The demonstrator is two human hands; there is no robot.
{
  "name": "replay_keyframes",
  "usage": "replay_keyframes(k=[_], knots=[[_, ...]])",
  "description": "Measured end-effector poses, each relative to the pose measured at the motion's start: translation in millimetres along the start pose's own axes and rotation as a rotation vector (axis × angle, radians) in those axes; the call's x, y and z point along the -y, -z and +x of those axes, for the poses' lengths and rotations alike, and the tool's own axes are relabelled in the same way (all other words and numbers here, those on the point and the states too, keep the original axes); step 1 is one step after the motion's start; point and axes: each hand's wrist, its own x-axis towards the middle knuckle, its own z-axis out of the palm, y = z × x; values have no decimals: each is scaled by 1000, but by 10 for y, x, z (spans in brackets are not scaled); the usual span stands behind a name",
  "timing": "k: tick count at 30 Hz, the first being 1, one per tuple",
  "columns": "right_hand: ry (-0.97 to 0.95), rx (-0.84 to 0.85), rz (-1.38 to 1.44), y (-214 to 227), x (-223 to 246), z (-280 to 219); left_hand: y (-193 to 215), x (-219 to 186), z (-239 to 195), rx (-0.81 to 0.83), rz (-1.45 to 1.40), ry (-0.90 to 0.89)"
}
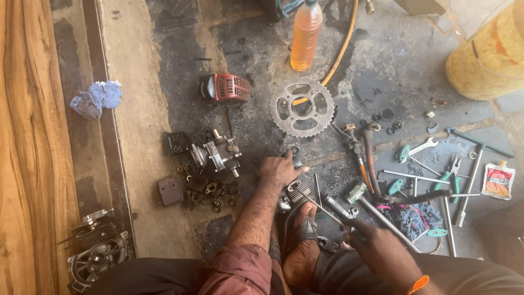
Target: The person disassembles and repairs a small mechanical engine component by loosening screws using tools, manipulating parts by hand, and turning over the housing unit.
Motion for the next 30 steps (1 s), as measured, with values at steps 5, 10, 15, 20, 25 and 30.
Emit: replay_keyframes(k=[5, 10, 15, 20, 25, 30], knots=[[58, 76, -378, 377, 479, 50, -28, 26, -9, -34, -51, -27], [26, 164, -522, 473, 684, 213, -10, 19, -19, -51, -36, -44], [59, -94, -315, -90, 87, 57, -54, 41, -42, -54, -101, -49], [391, -382, -192, -296, -77, 60, -33, 26, -6, -164, -92, -52], [168, 132, -655, 482, 390, 519, 19, -15, -63, -60, -45, -39], [214, 38, -472, 519, 109, 603, -74, 64, 99, -101, -81, -60]])
